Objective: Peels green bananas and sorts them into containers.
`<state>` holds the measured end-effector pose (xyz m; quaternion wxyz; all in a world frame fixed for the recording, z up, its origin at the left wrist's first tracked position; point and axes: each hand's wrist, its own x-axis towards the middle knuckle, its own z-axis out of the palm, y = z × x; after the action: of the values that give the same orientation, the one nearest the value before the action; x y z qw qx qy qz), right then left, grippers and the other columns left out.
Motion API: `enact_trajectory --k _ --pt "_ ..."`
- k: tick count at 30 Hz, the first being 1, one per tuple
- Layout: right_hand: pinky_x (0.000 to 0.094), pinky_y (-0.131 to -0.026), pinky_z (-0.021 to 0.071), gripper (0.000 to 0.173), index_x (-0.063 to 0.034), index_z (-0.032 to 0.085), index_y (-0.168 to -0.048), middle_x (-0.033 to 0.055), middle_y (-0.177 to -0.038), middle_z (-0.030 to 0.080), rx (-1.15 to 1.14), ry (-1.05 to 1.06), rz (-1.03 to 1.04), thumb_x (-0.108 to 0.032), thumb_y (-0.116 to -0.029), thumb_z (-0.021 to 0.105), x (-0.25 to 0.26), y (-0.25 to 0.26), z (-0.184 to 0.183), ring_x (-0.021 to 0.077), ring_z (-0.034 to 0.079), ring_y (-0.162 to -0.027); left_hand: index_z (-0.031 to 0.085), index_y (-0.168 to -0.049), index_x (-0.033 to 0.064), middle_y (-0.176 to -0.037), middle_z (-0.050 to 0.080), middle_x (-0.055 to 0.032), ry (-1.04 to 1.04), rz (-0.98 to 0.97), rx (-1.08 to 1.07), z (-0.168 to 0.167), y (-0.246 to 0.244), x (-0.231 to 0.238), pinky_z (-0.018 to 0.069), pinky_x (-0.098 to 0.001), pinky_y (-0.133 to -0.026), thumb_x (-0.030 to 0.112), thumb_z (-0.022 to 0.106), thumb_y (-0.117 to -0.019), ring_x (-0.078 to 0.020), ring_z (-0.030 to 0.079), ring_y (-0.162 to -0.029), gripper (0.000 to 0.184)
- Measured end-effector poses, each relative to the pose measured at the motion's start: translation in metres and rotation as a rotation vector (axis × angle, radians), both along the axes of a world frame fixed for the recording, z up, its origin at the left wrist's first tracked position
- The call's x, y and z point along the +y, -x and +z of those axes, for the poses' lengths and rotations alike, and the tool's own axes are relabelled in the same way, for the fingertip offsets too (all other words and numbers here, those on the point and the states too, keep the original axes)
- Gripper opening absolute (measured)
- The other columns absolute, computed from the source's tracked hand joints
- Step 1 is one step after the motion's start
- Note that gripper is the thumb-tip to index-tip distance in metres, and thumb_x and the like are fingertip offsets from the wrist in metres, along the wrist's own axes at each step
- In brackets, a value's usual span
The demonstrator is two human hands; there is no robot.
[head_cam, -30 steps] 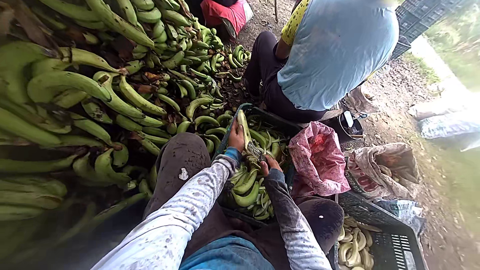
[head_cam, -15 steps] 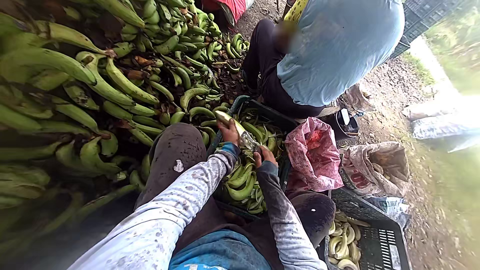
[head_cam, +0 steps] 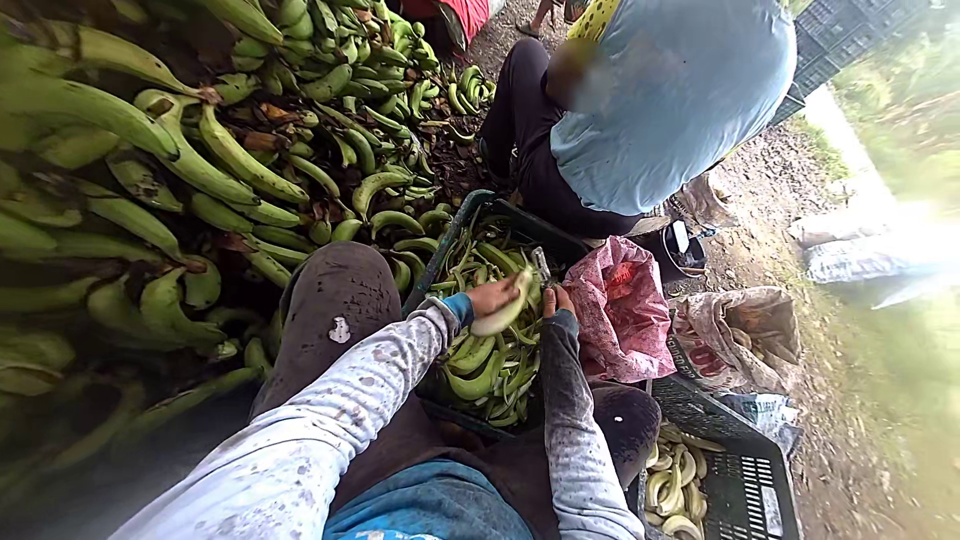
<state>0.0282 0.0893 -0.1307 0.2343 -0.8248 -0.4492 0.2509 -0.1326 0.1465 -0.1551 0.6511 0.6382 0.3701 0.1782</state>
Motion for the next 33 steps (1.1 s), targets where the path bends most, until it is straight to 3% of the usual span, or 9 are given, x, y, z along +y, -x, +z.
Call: enact_trajectory --k 5,8,13,20,23,25,29,31,33 --pt "0.0633 -0.104 0.0425 0.048 -0.0071 0.063 -0.139 0.0260 -0.126 0.066 -0.178 -0.159 0.318 -0.034 -0.0991 0.062 -0.028 0.039 -0.024 0.0446 0.060 -0.122 0.051 -0.139 -0.0097 -0.141 0.052 -0.0322 0.381 0.814 0.014 0.006 0.005 0.022 0.0372 -0.0542 -0.112 0.040 0.034 -0.1128 -0.0401 0.050 -0.134 0.058" --pt "0.0631 -0.098 0.0444 0.046 -0.0117 0.068 -0.135 0.0242 -0.123 0.068 -0.258 -0.199 0.330 -0.038 -0.0966 0.066 -0.033 0.052 -0.021 0.0446 0.062 -0.118 0.042 -0.148 -0.0079 -0.148 0.046 -0.0345 0.255 0.698 0.242 0.019 0.023 0.022 0.0312 -0.0550 -0.117 0.018 0.032 -0.1136 -0.0437 0.042 -0.143 0.044" --pt "0.0641 -0.109 0.0377 0.048 -0.0123 0.058 -0.145 0.0255 -0.134 0.062 -0.139 -0.081 0.255 -0.037 -0.1042 0.054 -0.013 0.028 -0.013 0.0441 0.056 -0.128 0.041 -0.152 0.0033 -0.140 0.055 -0.0262 0.318 0.617 -0.209 0.018 0.013 0.008 0.0428 -0.0533 -0.107 0.040 0.036 -0.1116 -0.0355 0.055 -0.127 0.055" --pt "0.0616 -0.108 0.0412 0.043 -0.0106 0.061 -0.142 0.0258 -0.133 0.063 -0.208 -0.100 0.171 -0.032 -0.1043 0.055 -0.009 0.014 -0.008 0.0440 0.057 -0.127 0.050 -0.143 0.0045 -0.130 0.061 -0.0236 0.162 0.364 -0.120 0.021 0.010 -0.008 0.0485 -0.0523 -0.099 0.044 0.025 -0.1126 -0.0333 0.061 -0.116 0.057" --pt "0.0472 -0.117 0.0368 0.047 0.0034 0.047 -0.149 0.0268 -0.144 0.055 0.097 0.076 0.057 -0.025 -0.1140 0.032 0.004 -0.001 0.017 0.0339 0.052 -0.137 0.020 -0.164 0.0103 -0.163 0.035 -0.0173 0.016 -0.071 -0.119 0.020 0.009 -0.014 0.0314 -0.0492 -0.119 0.031 0.027 -0.1135 -0.0296 0.041 -0.146 0.055" --pt "0.0416 -0.099 0.0476 0.050 0.0125 0.053 -0.135 0.0300 -0.119 0.063 0.154 -0.100 0.078 -0.025 -0.1142 0.027 0.002 -0.016 -0.009 0.0305 0.061 -0.109 0.021 -0.163 0.0078 -0.165 0.032 -0.0175 -0.037 -0.144 -0.107 0.014 0.006 -0.014 0.0286 -0.0483 -0.121 0.028 0.028 -0.1134 -0.0296 0.039 -0.148 0.054" --pt "0.0497 -0.115 0.0405 0.042 0.0026 0.055 -0.142 0.0258 -0.136 0.062 0.059 -0.092 0.179 -0.021 -0.1083 0.047 -0.009 0.011 -0.006 0.0348 0.058 -0.131 0.057 -0.136 0.0004 -0.124 0.064 -0.0182 0.283 0.329 -0.124 0.018 0.004 -0.003 0.0483 -0.0461 -0.099 0.037 0.032 -0.1131 -0.0261 0.062 -0.112 0.050" --pt "0.0617 -0.102 0.0467 0.047 0.0028 0.064 -0.133 0.0287 -0.120 0.067 -0.104 -0.304 0.406 -0.028 -0.0975 0.062 -0.025 0.019 -0.025 0.0450 0.063 -0.115 0.060 -0.115 0.0046 -0.089 0.063 -0.0061 0.529 0.585 -0.254 0.018 0.005 0.007 0.0535 -0.0318 -0.069 0.038 0.036 -0.1111 -0.0127 0.061 -0.074 0.042" --pt "0.0640 -0.087 0.0511 0.050 -0.0006 0.072 -0.123 0.0261 -0.105 0.071 -0.235 -0.517 0.527 -0.039 -0.0907 0.070 -0.033 0.026 -0.036 0.0460 0.068 -0.098 0.056 -0.114 0.0052 -0.083 0.057 -0.0042 0.633 0.678 -0.323 0.017 0.015 0.017 0.0489 -0.0281 -0.061 0.030 0.033 -0.1116 -0.0114 0.054 -0.065 0.034"
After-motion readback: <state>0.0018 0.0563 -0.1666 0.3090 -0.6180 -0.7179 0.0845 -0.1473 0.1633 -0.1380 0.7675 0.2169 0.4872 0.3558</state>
